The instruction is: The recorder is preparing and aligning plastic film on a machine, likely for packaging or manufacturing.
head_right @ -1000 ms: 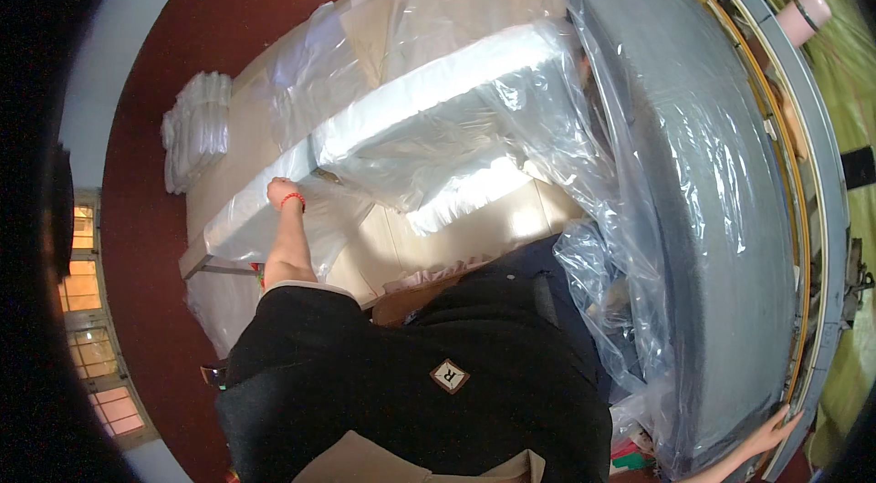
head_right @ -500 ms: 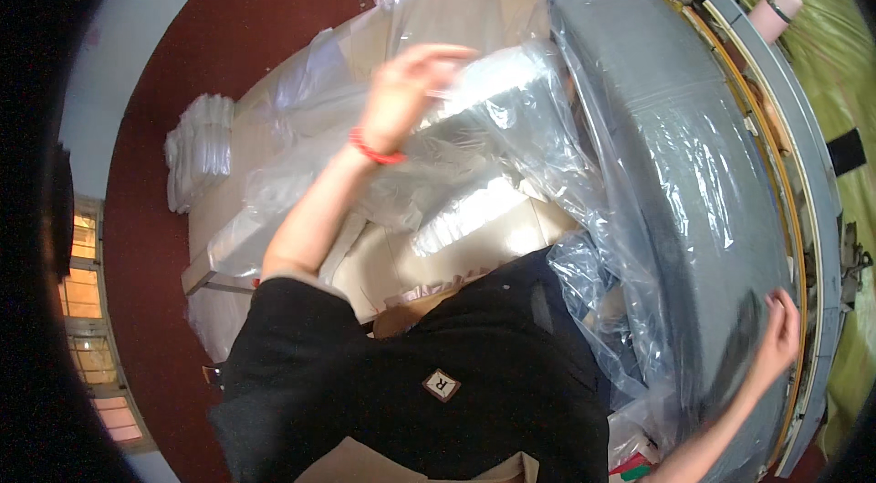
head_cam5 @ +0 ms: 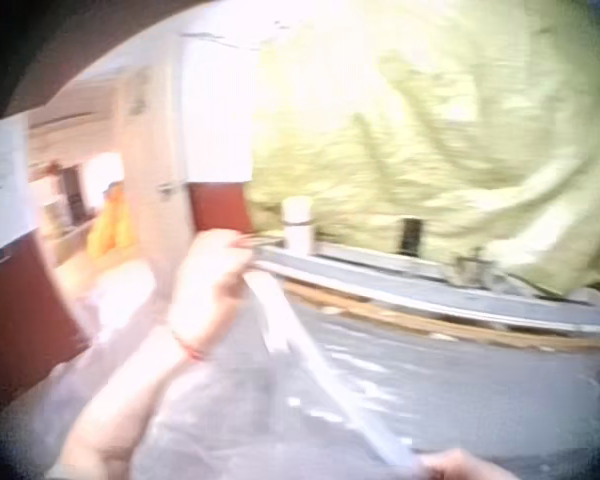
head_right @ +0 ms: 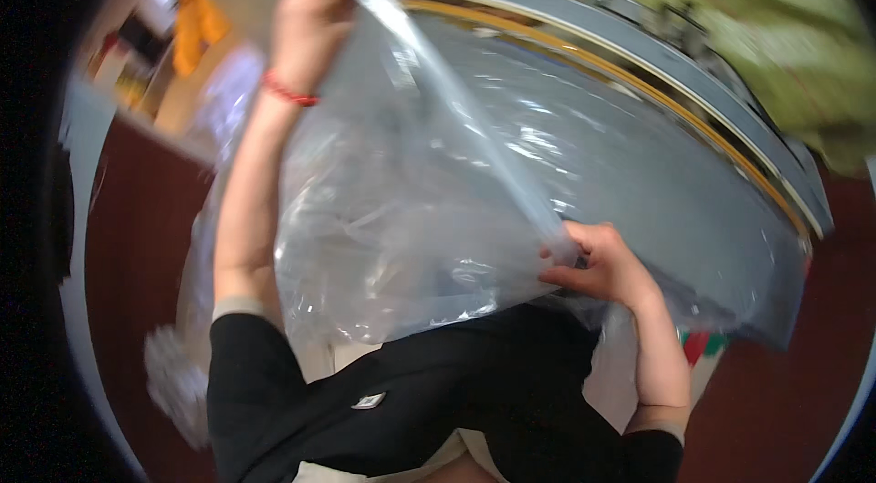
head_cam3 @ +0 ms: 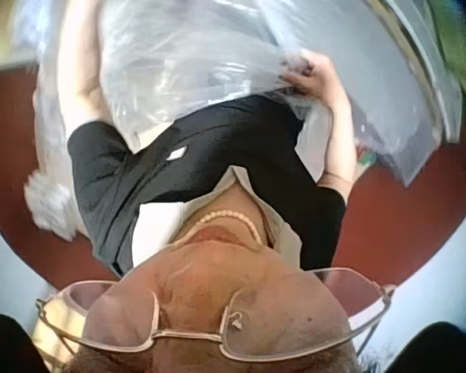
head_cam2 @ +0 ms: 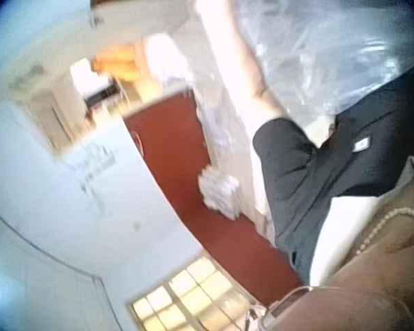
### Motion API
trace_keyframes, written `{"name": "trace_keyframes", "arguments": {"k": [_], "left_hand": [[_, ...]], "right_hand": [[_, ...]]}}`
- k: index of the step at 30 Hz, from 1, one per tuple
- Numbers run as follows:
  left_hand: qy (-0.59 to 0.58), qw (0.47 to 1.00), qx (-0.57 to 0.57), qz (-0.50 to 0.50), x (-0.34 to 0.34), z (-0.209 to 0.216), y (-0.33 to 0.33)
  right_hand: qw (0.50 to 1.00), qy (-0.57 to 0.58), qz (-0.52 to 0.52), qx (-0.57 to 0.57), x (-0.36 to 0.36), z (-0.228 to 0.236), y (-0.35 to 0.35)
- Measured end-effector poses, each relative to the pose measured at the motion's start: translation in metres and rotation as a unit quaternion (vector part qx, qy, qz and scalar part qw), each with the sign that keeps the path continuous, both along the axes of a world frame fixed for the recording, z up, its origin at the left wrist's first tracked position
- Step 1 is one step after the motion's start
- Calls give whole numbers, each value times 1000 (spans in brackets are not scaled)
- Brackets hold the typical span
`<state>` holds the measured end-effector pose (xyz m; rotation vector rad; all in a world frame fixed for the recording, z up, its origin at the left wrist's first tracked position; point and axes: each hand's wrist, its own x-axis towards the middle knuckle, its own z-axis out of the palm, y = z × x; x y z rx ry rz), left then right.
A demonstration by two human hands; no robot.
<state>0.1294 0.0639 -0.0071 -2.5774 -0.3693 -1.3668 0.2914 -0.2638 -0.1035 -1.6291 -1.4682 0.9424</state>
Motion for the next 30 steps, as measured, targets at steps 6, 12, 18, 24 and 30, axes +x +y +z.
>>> {"name": "trace_keyframes", "arguments": {"k": [6,12,18,24,30], "left_hand": [[-99,993,-64,-15,8,-16,44],[-252,535,-743,-313,67,-36,-6],[-111,780,-558,-260,125,-91,-16],[91,835,-535,-95,111,-197,34],[70,780,-614,-99,115,-181,9]], "right_hand": [[858,-327,-381,-104,99,0,-187],[661,12,-645,383,165,38,-301],[510,-333,-752,251,180,52,-279],[634,-37,-767,88,250,-84,-319],[662,-70,-745,39,232,-77,-332]]}}
